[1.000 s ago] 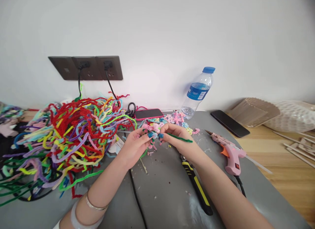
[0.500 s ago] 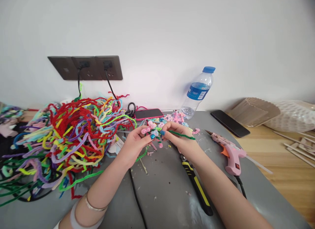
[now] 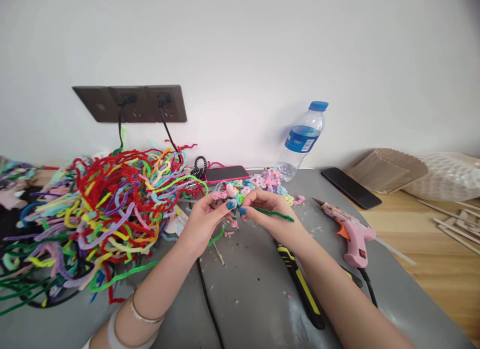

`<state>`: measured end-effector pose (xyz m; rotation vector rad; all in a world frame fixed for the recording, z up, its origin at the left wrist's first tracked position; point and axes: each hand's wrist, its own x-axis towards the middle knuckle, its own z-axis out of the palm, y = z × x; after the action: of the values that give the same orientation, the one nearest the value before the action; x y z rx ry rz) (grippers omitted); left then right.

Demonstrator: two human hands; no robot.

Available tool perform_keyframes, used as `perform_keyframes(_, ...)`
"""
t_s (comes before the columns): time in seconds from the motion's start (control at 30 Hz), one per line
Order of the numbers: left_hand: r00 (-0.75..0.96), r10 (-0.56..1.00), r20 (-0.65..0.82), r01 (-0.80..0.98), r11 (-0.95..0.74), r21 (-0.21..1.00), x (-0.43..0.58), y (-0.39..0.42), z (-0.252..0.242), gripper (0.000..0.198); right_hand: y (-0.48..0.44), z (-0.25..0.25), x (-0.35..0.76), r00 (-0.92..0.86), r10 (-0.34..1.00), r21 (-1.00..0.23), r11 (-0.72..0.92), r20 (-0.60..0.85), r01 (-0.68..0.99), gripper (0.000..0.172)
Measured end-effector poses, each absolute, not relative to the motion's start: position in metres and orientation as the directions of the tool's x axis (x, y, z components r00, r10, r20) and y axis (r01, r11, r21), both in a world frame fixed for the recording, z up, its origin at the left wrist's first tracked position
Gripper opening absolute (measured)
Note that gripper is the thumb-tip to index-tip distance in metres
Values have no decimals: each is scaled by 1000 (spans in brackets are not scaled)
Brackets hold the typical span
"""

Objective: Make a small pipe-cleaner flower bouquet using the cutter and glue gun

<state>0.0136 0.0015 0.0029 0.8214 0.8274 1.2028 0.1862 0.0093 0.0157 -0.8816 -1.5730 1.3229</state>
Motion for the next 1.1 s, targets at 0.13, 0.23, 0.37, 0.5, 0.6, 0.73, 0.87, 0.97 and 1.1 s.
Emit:
perform_keyframes(0.13,166,981,-101,-476,169,863,15,1,2,25,10,14,185,-384,906,-983,180,177,-28,24)
perform_keyframes(0.23,164,982,-90,-482,160,861,15,2,2,23,10,13,185,-389,905,-984,175,170,-24,24)
perform_keyframes(0.37,165,982,-89,-496,161,854,15,2,3,24,10,13,183,-402,900,-985,169,168,-33,27)
perform_keyframes(0.5,138,988,-68,-497,129,858,13,3,3,26,10,14,184,-383,910,-987,152,161,-54,26)
perform_keyframes(0.6,92,995,-32,-417,68,907,10,5,0,27,11,12,186,-285,943,-984,157,173,-79,19)
perform_keyframes(0.73,5,998,67,-241,-64,968,6,8,-4,31,12,9,188,-97,927,-932,362,363,-35,5)
perform_keyframes(0.87,-110,992,60,-181,-80,980,4,9,-3,27,9,10,187,-24,837,-825,543,546,156,10)
perform_keyframes(0.97,-9,996,-90,-273,84,958,7,7,-3,27,7,11,187,-47,765,-732,631,642,257,14)
perform_keyframes(1.1,234,937,-258,-365,330,870,12,5,-2,40,5,11,188,-102,707,-651,690,700,317,15)
